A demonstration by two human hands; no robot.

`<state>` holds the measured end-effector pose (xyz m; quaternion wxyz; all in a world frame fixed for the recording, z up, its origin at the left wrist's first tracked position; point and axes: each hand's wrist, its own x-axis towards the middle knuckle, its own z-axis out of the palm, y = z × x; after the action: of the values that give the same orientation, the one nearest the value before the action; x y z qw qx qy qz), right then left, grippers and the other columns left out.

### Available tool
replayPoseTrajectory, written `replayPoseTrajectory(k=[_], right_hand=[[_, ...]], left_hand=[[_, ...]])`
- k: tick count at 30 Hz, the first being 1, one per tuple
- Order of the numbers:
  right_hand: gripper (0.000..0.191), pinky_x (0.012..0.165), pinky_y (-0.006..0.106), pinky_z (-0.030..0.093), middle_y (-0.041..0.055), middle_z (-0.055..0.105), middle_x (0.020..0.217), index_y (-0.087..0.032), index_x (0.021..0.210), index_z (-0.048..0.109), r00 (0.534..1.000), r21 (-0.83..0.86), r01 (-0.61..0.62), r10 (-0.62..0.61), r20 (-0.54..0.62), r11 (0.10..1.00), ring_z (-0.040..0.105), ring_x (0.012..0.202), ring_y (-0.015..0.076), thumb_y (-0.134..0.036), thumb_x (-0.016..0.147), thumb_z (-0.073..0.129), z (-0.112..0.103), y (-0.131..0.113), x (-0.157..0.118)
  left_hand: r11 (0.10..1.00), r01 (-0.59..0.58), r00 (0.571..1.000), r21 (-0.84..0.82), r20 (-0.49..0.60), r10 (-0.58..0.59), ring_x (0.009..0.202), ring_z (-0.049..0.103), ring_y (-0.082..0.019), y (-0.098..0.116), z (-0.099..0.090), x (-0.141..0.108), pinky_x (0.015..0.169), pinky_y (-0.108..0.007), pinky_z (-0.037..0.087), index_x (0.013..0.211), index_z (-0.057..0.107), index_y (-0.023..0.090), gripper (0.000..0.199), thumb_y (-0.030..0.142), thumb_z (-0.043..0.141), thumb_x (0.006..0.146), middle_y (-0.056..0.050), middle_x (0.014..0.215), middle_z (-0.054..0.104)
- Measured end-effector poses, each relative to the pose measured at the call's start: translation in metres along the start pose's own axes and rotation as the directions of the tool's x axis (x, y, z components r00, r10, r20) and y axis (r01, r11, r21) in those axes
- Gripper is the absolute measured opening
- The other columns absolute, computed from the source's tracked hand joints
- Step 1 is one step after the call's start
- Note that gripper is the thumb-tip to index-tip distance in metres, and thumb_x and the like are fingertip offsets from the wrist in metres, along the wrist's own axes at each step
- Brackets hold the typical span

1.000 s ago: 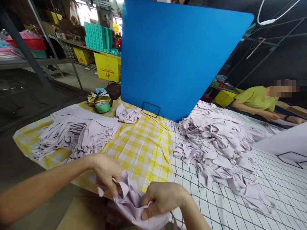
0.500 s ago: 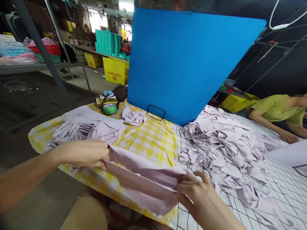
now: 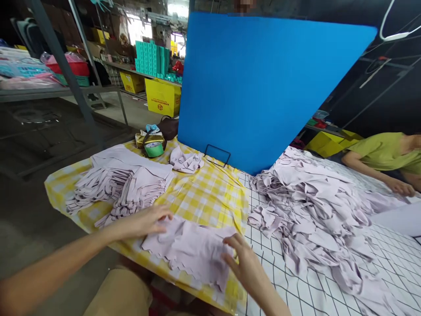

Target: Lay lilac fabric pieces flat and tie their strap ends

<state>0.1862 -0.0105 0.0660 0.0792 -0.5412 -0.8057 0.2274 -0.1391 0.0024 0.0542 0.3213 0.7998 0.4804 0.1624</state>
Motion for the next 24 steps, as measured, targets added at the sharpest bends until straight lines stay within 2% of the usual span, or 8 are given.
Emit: replayPoseTrajectory(k=[2, 5, 9, 12, 15, 17, 20, 24], right_hand=[[0.021, 0.074, 0.031, 0.047, 0.0059, 0.057, 0.103, -0.024, 0.099, 0.058, 0.991, -0.014, 0.071, -0.069, 0.114, 0.997, 0.058, 0.089, 0.0199, -0.023, 0.078, 0.053, 0.018, -0.009, -0.013], [0.029, 0.073, 0.033, 0.045, 0.005, 0.057, 0.098, -0.023, 0.092, 0.058, 0.98, -0.17, 0.141, -0.113, 0.166, 0.975, 0.056, 0.088, 0.0226, -0.011, 0.065, 0.06, 0.039, -0.015, -0.02], [0.02, 0.063, 0.028, 0.042, 0.0036, 0.057, 0.082, -0.021, 0.071, 0.053, 0.976, -0.243, 0.174, -0.135, 0.17, 0.954, 0.056, 0.075, 0.0185, -0.004, 0.077, 0.043, 0.048, -0.01, -0.016], [0.023, 0.059, 0.024, 0.041, 0.0019, 0.055, 0.078, -0.021, 0.071, 0.049, 0.983, -0.177, 0.145, -0.121, 0.141, 0.973, 0.056, 0.068, 0.0151, -0.008, 0.084, 0.035, 0.041, -0.011, -0.015], [0.007, 0.064, 0.026, 0.044, 0.0019, 0.056, 0.086, -0.022, 0.079, 0.05, 0.979, -0.121, 0.156, -0.137, 0.15, 0.98, 0.057, 0.075, 0.0169, -0.015, 0.079, 0.049, 0.038, -0.015, -0.02], [0.013, 0.067, 0.029, 0.045, 0.0031, 0.057, 0.088, -0.022, 0.081, 0.051, 0.978, -0.15, 0.167, -0.145, 0.149, 0.975, 0.056, 0.08, 0.0199, -0.014, 0.072, 0.055, 0.043, -0.015, -0.024], [0.013, 0.062, 0.029, 0.044, 0.0039, 0.056, 0.082, -0.022, 0.072, 0.047, 0.986, -0.161, 0.142, -0.125, 0.115, 0.977, 0.056, 0.073, 0.0188, -0.011, 0.078, 0.043, 0.052, -0.01, -0.027], [0.021, 0.055, 0.027, 0.042, 0.0012, 0.054, 0.069, -0.023, 0.071, 0.039, 0.999, -0.03, 0.036, -0.035, 0.032, 0.999, 0.053, 0.059, 0.0155, -0.023, 0.09, 0.03, 0.051, -0.006, -0.027]], left_hand=[[0.997, 0.003, 0.996, 0.074, 0.088, -0.009, 0.088, 0.053, -0.019, -0.003, 0.017, -0.019, 0.074, -0.025, 0.038, 0.095, 0.056, 0.02, 0.026, 0.022, 0.065, 0.071, -0.003, 0.1, 0.052], [0.99, -0.018, 0.996, 0.14, 0.092, 0.005, 0.09, 0.05, -0.019, -0.008, 0.032, -0.035, 0.074, -0.025, 0.038, 0.087, 0.054, 0.018, 0.02, 0.019, 0.066, 0.07, -0.002, 0.094, 0.05], [0.994, -0.029, 0.996, 0.105, 0.086, 0.021, 0.086, 0.05, -0.018, -0.015, 0.036, -0.033, 0.072, -0.024, 0.036, 0.072, 0.056, 0.017, 0.006, 0.016, 0.057, 0.078, -0.001, 0.082, 0.052], [0.998, 0.039, 0.999, 0.04, 0.03, -0.041, 0.081, 0.051, -0.016, -0.014, 0.031, -0.027, 0.07, -0.024, 0.035, 0.069, 0.057, 0.017, 0.01, 0.017, 0.054, 0.078, -0.001, 0.079, 0.055], [0.987, 0.127, 0.991, -0.097, -0.024, -0.13, 0.074, 0.051, -0.015, -0.008, 0.026, -0.023, 0.066, -0.023, 0.035, 0.069, 0.056, 0.016, 0.008, 0.017, 0.052, 0.075, 0.0, 0.075, 0.056], [0.96, 0.164, 0.983, -0.226, -0.038, -0.177, 0.068, 0.051, -0.013, -0.004, 0.024, -0.02, 0.062, -0.022, 0.035, 0.069, 0.054, 0.016, 0.007, 0.019, 0.05, 0.075, 0.001, 0.07, 0.056], [0.905, 0.165, 0.974, -0.391, -0.078, -0.212, 0.063, 0.049, -0.012, 0.001, 0.024, -0.014, 0.057, -0.021, 0.034, 0.071, 0.051, 0.017, 0.01, 0.023, 0.046, 0.077, 0.002, 0.067, 0.054], [0.934, 0.155, 0.945, -0.323, -0.226, -0.235, 0.064, 0.049, -0.014, 0.005, 0.034, -0.004, 0.059, -0.023, 0.036, 0.073, 0.049, 0.018, 0.011, 0.022, 0.043, 0.081, 0.001, 0.067, 0.054]])
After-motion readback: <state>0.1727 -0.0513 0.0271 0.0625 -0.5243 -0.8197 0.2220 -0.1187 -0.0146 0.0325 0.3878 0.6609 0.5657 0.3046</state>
